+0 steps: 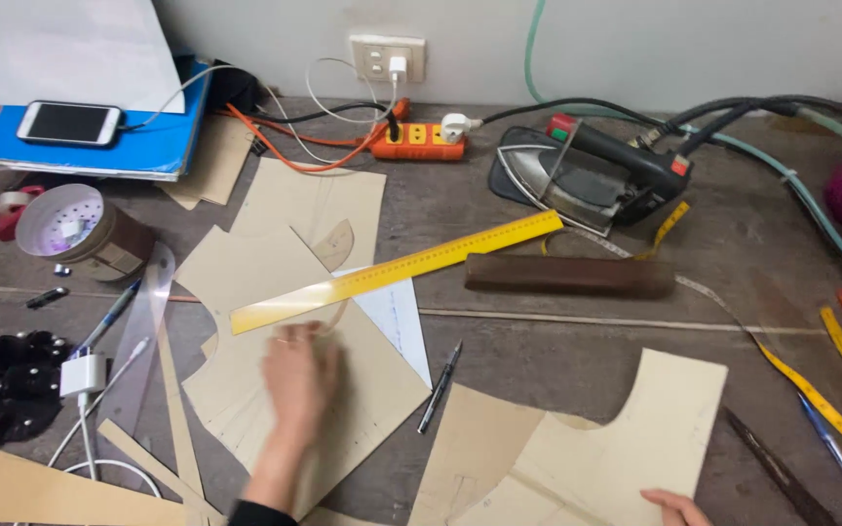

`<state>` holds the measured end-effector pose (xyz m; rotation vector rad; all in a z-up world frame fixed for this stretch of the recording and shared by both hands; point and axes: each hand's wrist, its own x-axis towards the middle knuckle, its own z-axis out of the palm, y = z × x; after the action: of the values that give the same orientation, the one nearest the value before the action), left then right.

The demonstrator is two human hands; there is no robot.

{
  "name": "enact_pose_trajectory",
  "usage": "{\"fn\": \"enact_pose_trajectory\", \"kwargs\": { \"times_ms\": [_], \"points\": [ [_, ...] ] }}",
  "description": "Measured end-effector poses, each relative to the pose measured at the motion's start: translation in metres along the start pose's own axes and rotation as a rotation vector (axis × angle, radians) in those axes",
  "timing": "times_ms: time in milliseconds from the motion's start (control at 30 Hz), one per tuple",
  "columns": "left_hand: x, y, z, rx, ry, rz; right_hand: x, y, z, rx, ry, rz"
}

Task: Measuring and marking paper garment patterns using a tape measure and pen on a workbench

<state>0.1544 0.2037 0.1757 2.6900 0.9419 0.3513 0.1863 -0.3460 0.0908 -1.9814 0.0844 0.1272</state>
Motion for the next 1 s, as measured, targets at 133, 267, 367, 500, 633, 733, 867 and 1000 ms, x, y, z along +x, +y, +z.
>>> {"fn": "enact_pose_trajectory", "kwargs": {
  "times_ms": [133, 267, 367, 500, 633, 733, 867, 1000],
  "points": [
    [0.023, -0.035, 0.006, 0.002, -0.1, -0.028, -0.005, -0.066, 0.034, -0.107, 0.359, -0.112],
    [0.028, -0.024, 0.011, -0.029, -0.261, 0.011, -0.003, -0.068, 0.008, -0.06, 0.044, -0.124],
    [0.022, -0.01, 0.005, -0.048, -0.316, 0.003, -0.007, -0.088, 0.0, -0.044, -0.038, -0.014],
    [-0.003, 0.019, 0.009, -0.227, -0.237, 0.202, -0.015, -0.088, -0.015, -0.042, -0.059, 0.1],
    [-0.053, 0.107, -0.012, -0.433, -0.605, 0.155, -0.02, -0.068, -0.022, 0.008, -0.057, 0.11],
    [-0.078, 0.141, -0.006, -0.846, -0.781, 0.351, -0.021, -0.09, -0.025, -0.138, -0.035, -0.026],
    [-0.088, 0.177, -0.023, -0.736, -0.925, 0.396, -0.018, -0.101, -0.033, -0.325, 0.217, 0.079],
    [-0.098, 0.19, -0.017, -0.621, -0.604, 0.88, -0.01, -0.14, -0.002, 0.205, -0.116, 0.296]
  ]
}}
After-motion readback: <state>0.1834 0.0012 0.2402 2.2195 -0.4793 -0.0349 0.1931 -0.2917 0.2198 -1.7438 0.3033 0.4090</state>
